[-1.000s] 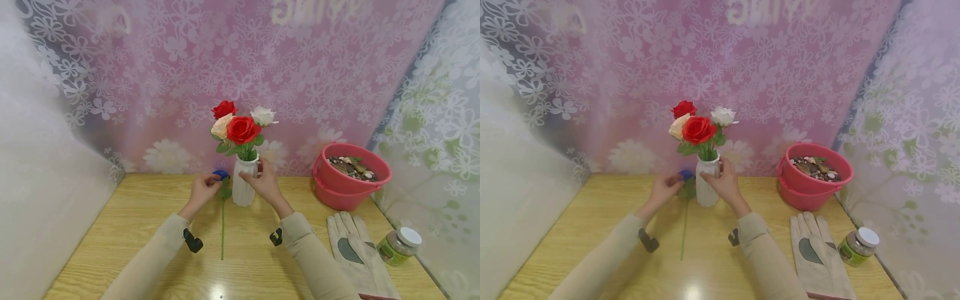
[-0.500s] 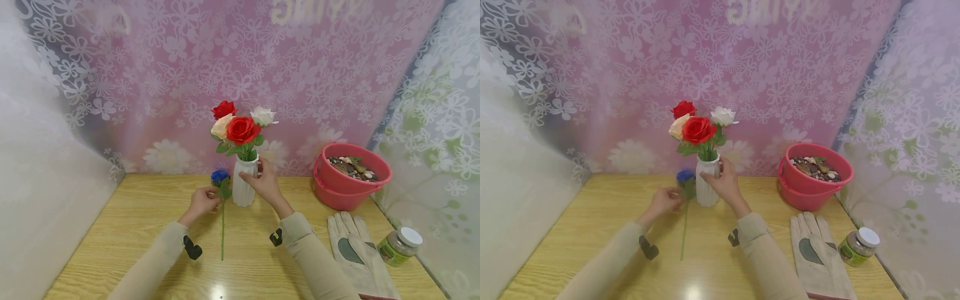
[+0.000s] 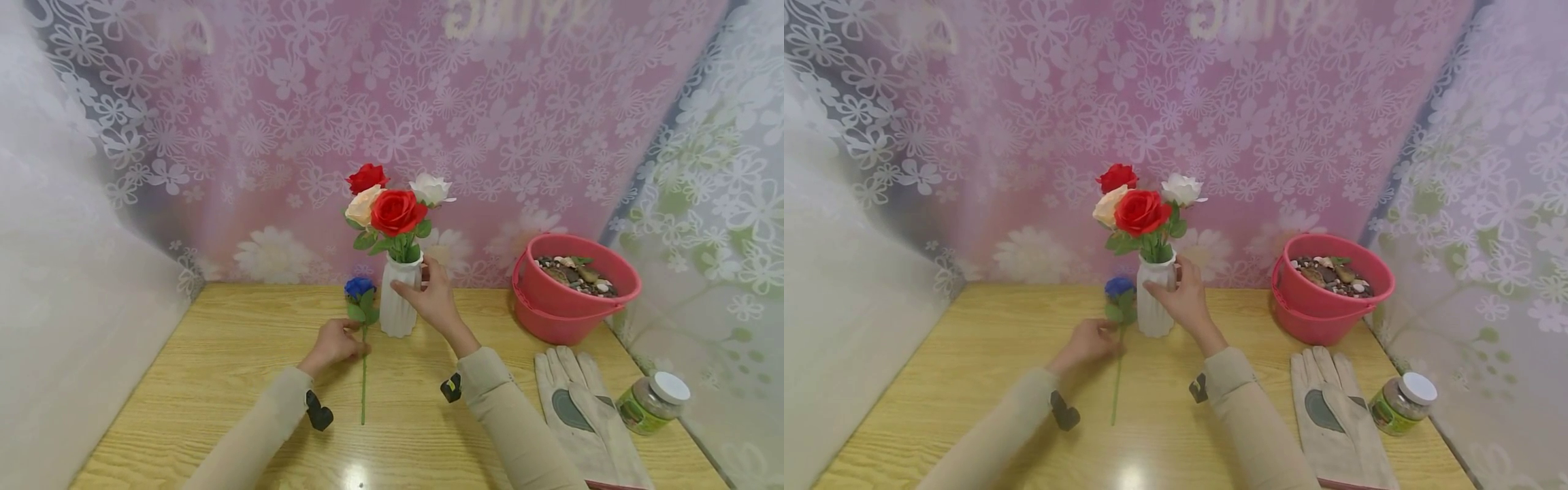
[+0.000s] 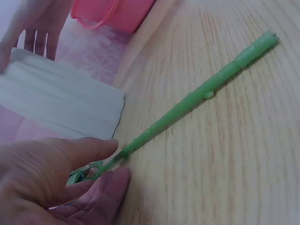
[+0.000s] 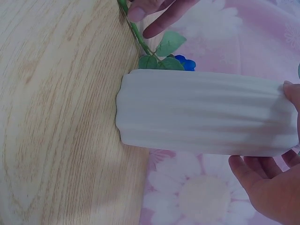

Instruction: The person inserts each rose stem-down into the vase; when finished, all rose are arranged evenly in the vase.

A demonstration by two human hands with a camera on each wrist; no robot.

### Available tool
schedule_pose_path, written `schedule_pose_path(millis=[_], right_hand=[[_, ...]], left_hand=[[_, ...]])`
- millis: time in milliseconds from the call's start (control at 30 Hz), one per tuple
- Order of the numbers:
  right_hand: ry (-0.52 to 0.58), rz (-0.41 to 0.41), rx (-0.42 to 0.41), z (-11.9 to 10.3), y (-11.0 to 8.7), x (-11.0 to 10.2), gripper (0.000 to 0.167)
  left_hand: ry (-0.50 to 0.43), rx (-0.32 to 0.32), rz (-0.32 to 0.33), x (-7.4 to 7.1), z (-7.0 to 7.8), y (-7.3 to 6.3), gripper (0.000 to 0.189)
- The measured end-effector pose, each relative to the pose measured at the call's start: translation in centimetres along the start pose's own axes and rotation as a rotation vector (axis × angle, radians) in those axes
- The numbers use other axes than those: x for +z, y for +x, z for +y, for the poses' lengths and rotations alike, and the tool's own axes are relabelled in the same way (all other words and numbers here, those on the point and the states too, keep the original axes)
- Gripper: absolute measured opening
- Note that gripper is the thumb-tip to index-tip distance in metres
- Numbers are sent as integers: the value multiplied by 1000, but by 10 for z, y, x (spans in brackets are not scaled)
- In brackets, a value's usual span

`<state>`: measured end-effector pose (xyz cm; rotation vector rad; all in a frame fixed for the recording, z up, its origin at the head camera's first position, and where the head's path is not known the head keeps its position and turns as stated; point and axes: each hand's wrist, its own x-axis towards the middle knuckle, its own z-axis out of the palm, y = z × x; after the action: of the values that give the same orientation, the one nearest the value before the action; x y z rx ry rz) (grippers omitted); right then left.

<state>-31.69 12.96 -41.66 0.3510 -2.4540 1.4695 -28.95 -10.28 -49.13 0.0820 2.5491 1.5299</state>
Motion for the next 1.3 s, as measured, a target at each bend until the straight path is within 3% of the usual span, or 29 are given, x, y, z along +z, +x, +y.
schedule_pose_path(millis=[400, 800, 1067, 1300], right_hand=[[-12, 0, -4, 2, 2, 1, 84], [-33, 10, -7, 5, 3, 2, 84], [-23, 3, 0, 4, 4, 1, 85], [-28, -1, 0, 4, 3, 1, 86]], left_hand=[[14, -50, -18, 0, 5, -2, 52], [-181, -113, -43, -10, -7, 0, 50], [-289, -73, -91, -29, 3, -2, 56], [-407, 35, -30, -45, 19, -3, 50]])
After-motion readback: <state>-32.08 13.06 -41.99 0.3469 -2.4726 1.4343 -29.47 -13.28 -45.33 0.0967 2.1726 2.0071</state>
